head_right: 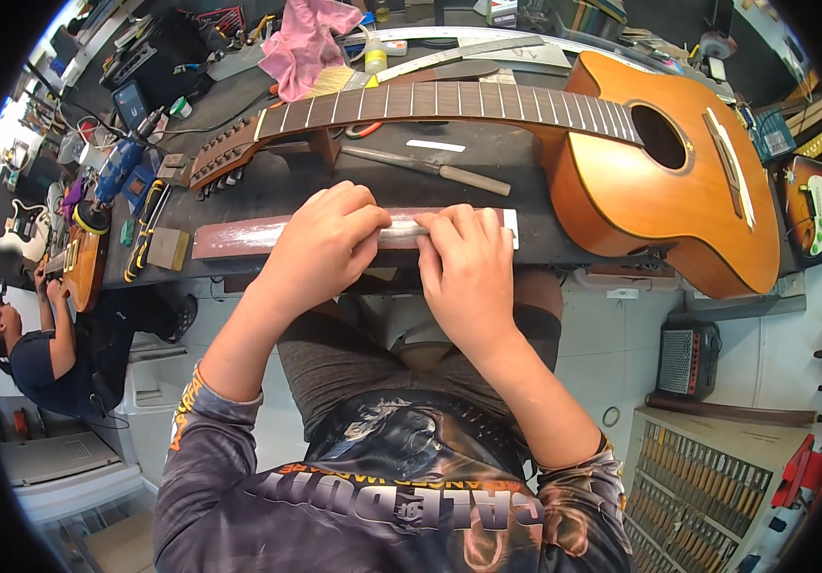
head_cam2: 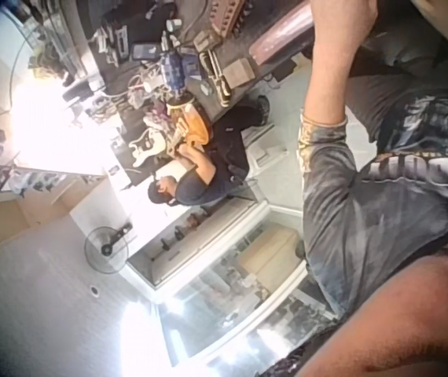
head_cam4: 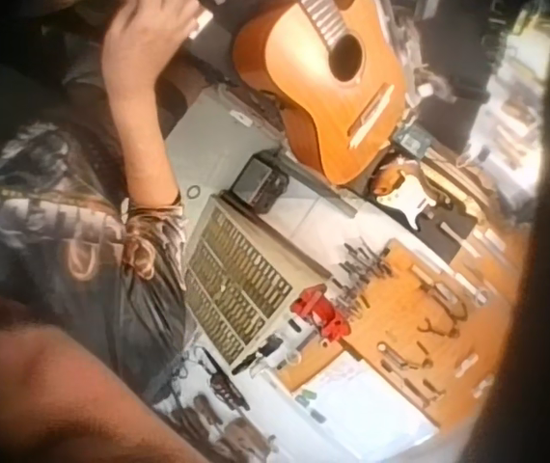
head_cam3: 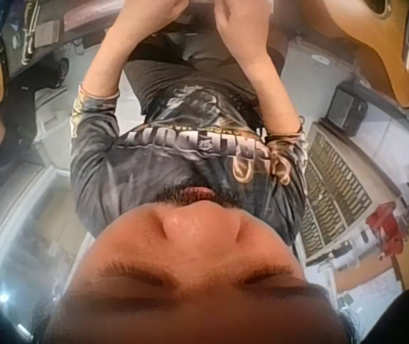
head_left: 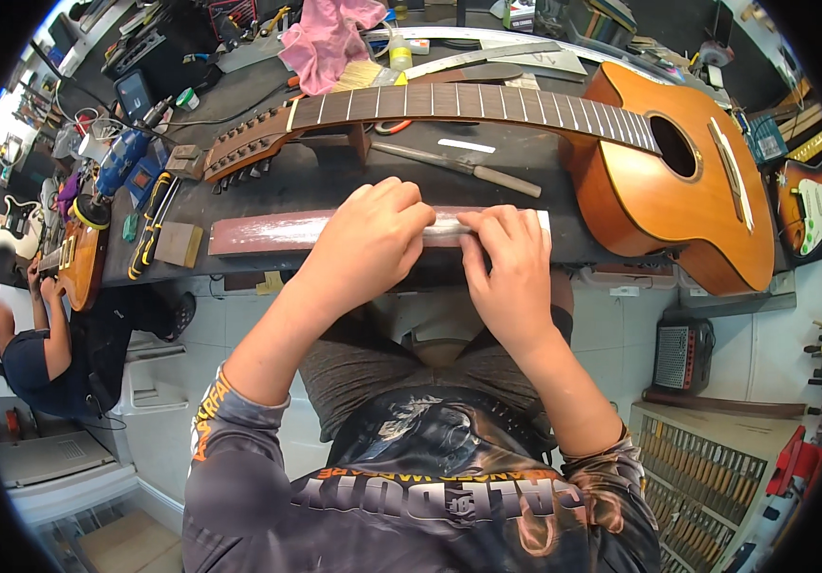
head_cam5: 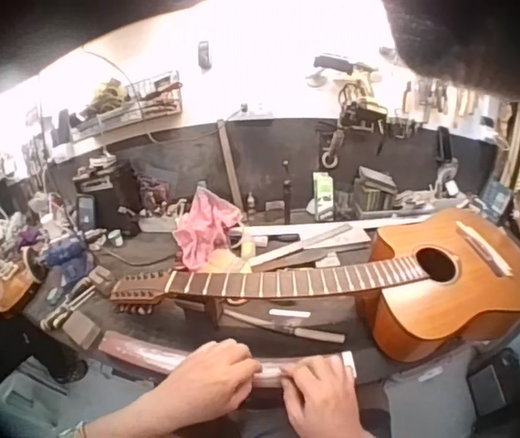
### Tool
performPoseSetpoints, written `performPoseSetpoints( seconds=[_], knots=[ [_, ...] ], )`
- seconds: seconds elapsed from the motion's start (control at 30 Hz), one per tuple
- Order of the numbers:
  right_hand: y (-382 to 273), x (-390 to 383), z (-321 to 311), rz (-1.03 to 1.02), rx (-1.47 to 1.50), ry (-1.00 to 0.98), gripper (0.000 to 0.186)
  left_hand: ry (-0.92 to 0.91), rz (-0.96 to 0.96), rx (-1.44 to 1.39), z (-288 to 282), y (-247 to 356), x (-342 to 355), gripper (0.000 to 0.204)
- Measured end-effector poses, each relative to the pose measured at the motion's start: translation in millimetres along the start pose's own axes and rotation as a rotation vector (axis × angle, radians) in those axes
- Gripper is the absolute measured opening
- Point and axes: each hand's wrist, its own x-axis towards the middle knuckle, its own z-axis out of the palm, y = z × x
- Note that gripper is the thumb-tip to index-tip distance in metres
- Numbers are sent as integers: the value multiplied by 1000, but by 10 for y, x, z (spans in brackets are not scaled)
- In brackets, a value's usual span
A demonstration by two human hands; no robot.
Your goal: The person sands a white component on a sanding block by hand. After sanding, the person places the component into the bridge of an acoustic guitar.
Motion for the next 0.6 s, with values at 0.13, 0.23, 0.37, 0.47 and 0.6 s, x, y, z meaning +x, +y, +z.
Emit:
performPoseSetpoints(
  seconds=[0.13, 0.23, 0.37, 0.47, 0.6],
  knots=[
    [59, -44, -27, -76, -17, -44, 28, -39, -16, 25, 38, -51, 30, 13],
    [59, -46, -88, -89, -42, -91, 34, -82, -31, 43, -10, -10, 51, 11],
    [71, -3, -92, -94, -22, -88, 34, -112, -47, 71, -29, 31, 77, 11],
    [80, 30, -103, -88, -4, -101, 32, -126, -50, 77, -18, 56, 103, 12],
    [79, 59, -116, -70, 22, -115, 30, -155, -21, 133, -6, 65, 152, 14]
  ],
)
